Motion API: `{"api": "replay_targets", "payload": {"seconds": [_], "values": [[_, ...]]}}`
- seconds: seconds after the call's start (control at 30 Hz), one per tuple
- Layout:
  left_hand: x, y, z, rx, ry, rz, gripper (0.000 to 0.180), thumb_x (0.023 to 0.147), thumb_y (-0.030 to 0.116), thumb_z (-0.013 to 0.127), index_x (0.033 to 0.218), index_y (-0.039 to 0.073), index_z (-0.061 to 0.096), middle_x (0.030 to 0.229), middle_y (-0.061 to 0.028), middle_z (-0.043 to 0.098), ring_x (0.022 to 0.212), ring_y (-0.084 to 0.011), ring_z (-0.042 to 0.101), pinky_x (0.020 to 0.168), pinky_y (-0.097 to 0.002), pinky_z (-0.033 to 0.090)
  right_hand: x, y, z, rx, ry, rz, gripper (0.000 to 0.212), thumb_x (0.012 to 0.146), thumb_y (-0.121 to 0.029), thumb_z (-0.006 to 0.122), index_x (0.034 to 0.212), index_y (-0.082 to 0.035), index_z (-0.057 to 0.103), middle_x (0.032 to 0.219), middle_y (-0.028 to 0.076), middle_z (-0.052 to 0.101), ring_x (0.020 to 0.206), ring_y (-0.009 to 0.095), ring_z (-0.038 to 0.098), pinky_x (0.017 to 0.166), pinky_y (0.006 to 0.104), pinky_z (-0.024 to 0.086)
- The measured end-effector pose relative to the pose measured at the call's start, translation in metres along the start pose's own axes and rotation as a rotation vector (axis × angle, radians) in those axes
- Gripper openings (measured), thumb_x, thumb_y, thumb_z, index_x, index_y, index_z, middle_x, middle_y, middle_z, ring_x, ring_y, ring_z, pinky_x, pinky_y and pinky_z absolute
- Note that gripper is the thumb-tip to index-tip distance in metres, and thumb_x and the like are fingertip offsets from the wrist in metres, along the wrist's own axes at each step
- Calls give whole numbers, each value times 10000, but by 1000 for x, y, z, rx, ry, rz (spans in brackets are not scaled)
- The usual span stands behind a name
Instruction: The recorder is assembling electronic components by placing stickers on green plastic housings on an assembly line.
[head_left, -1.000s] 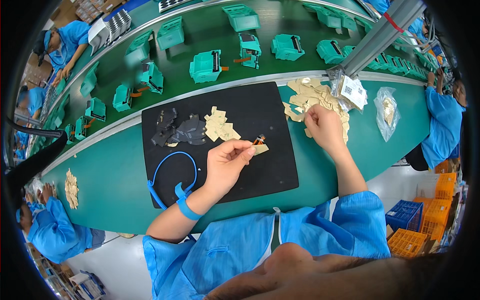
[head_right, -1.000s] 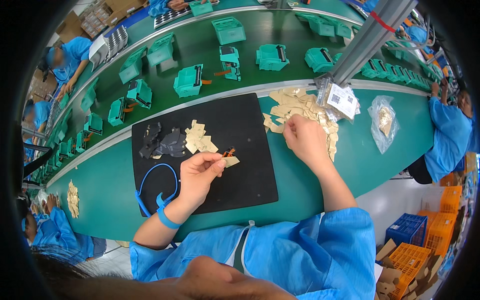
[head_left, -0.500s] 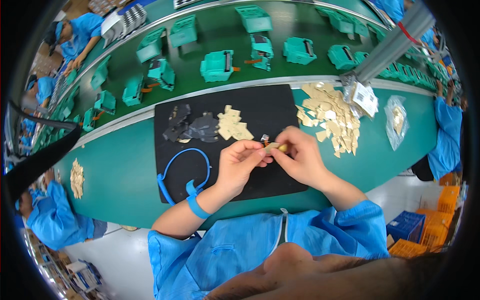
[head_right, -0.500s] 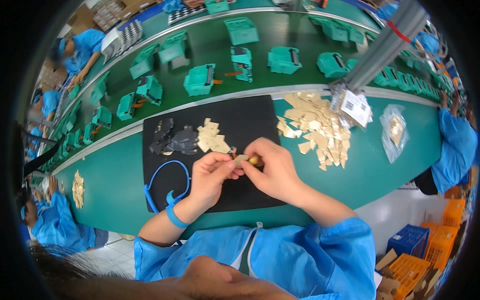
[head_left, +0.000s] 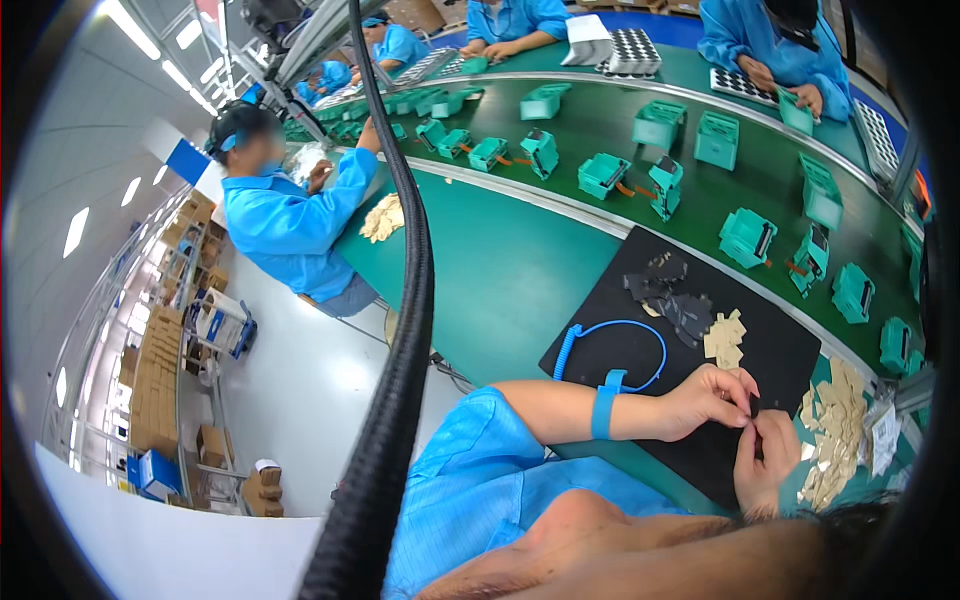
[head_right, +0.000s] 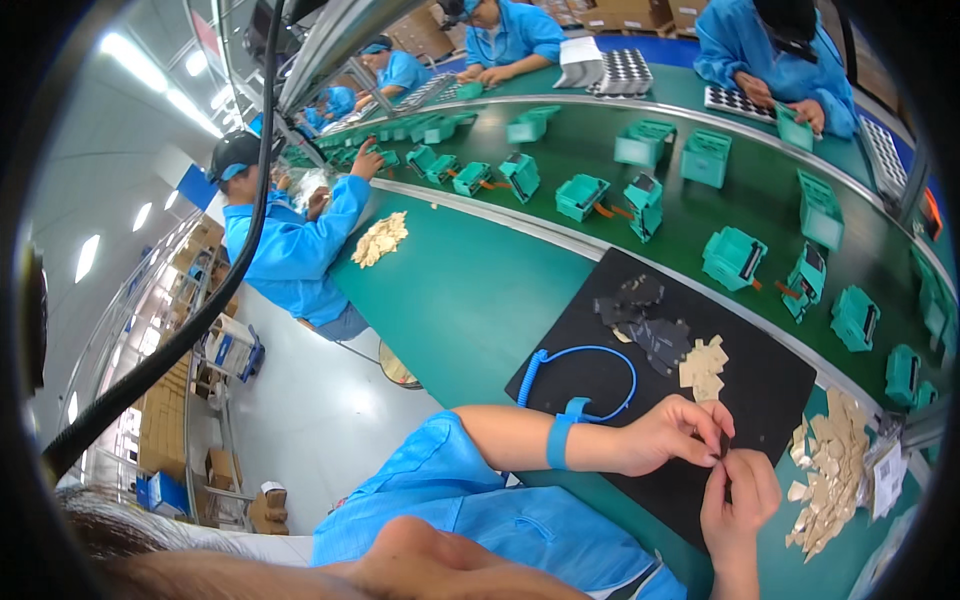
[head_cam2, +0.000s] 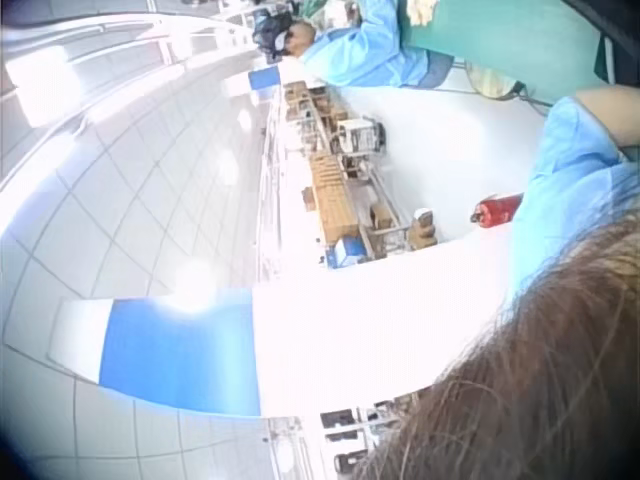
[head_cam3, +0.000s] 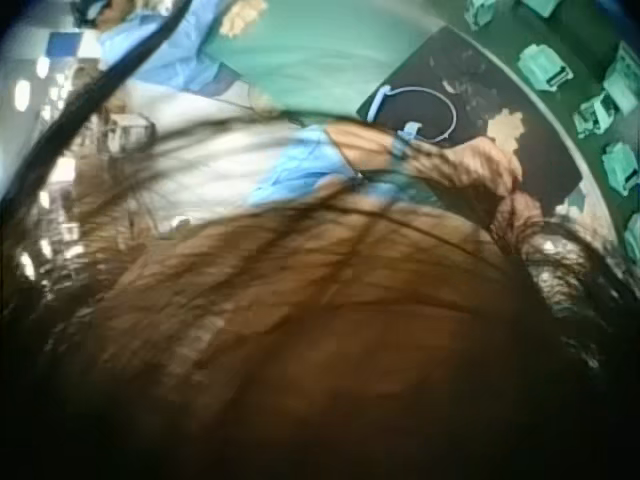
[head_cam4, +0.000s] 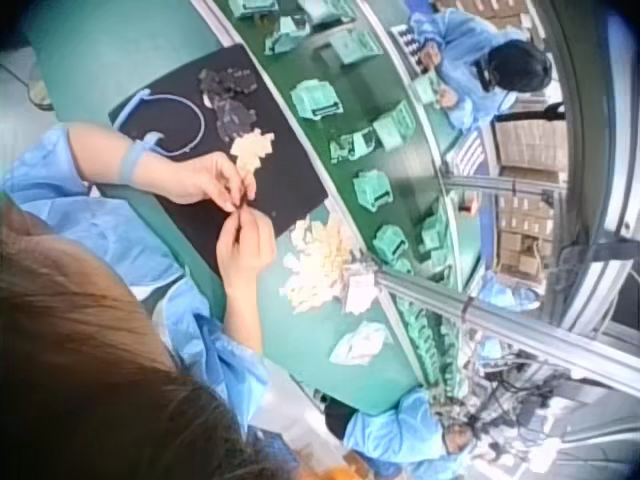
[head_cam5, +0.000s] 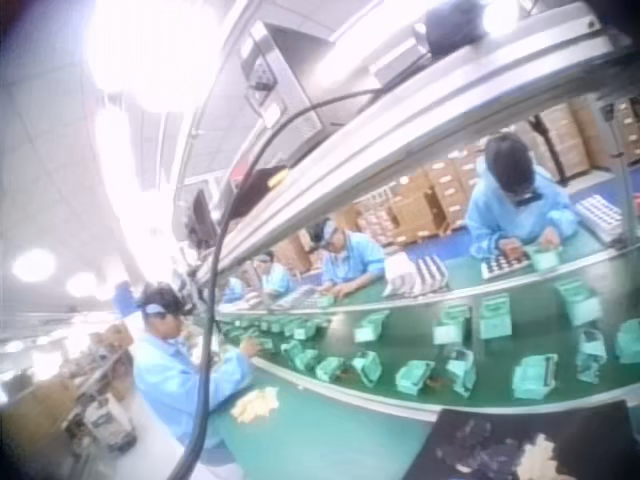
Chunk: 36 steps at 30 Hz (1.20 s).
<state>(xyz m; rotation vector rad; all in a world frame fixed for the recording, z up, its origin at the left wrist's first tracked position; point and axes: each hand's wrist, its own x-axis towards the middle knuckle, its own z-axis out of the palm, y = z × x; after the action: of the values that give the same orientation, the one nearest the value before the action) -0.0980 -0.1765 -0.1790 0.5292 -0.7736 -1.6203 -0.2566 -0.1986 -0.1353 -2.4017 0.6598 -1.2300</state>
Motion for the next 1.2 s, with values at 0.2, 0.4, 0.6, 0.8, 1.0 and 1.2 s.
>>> {"api": "replay_targets", "payload": {"seconds": [0.2, 0.4, 0.6, 0.8, 1.0, 1.2], "values": [[0, -5, 0, 59, -14, 24, 81, 693, -31, 696, 728, 33, 662, 976, -44, 534, 921, -134, 523, 804, -266, 425, -6, 5, 4, 38, 42, 91, 126, 676, 99, 572, 743, 2, 529, 692, 93, 520, 527, 190, 481, 444, 278, 345], [2, 2, -7, 48, -82, 33, 89, 729, -32, 673, 785, 25, 634, 1024, -70, 515, 922, -169, 544, 796, -288, 452, -28, 63, -34, 29, 71, 574, 113, 742, -16, 472, 632, -8, 449, 552, 62, 402, 521, 150, 403, 481, 311, 293], [-8, 12, -17, 152, -41, 19, 105, 752, -31, 626, 780, 46, 560, 1000, -102, 508, 943, -215, 522, 773, -303, 476, -32, 78, -53, -869, -295, 576, 207, 677, -218, 562, 619, -21, 587, 645, 192, 590, 570, 349, 581, 558, 450, 478], [-8, 6, -25, 198, -20, -5, 110, 755, -32, 617, 774, 53, 550, 902, -77, 518, 805, -161, 520, 713, -278, 459, 1, 102, -82, -830, -7, 433, 205, 689, -169, 614, 845, -47, 561, 780, 111, 557, 759, 303, 591, 598, 425, 485], [-4, 0, -21, 204, -90, -11, 115, 752, -48, 621, 791, 39, 556, 831, -68, 519, 752, -148, 519, 686, -266, 450, 26, 210, -112, -1149, 105, 232, 152, 708, -144, 659, 789, -35, 591, 865, 116, 585, 762, 329, 579, 699, 408, 474], [-4, 4, -23, 177, -136, 11, 114, 775, -75, 616, 834, 15, 578, 885, -38, 509, 784, -95, 497, 682, -214, 409, 39, 242, -103, -997, -65, 608, 268, 734, -255, 668, 759, 10, 634, 765, 213, 616, 713, 334, 594, 742, 395, 466]]}}
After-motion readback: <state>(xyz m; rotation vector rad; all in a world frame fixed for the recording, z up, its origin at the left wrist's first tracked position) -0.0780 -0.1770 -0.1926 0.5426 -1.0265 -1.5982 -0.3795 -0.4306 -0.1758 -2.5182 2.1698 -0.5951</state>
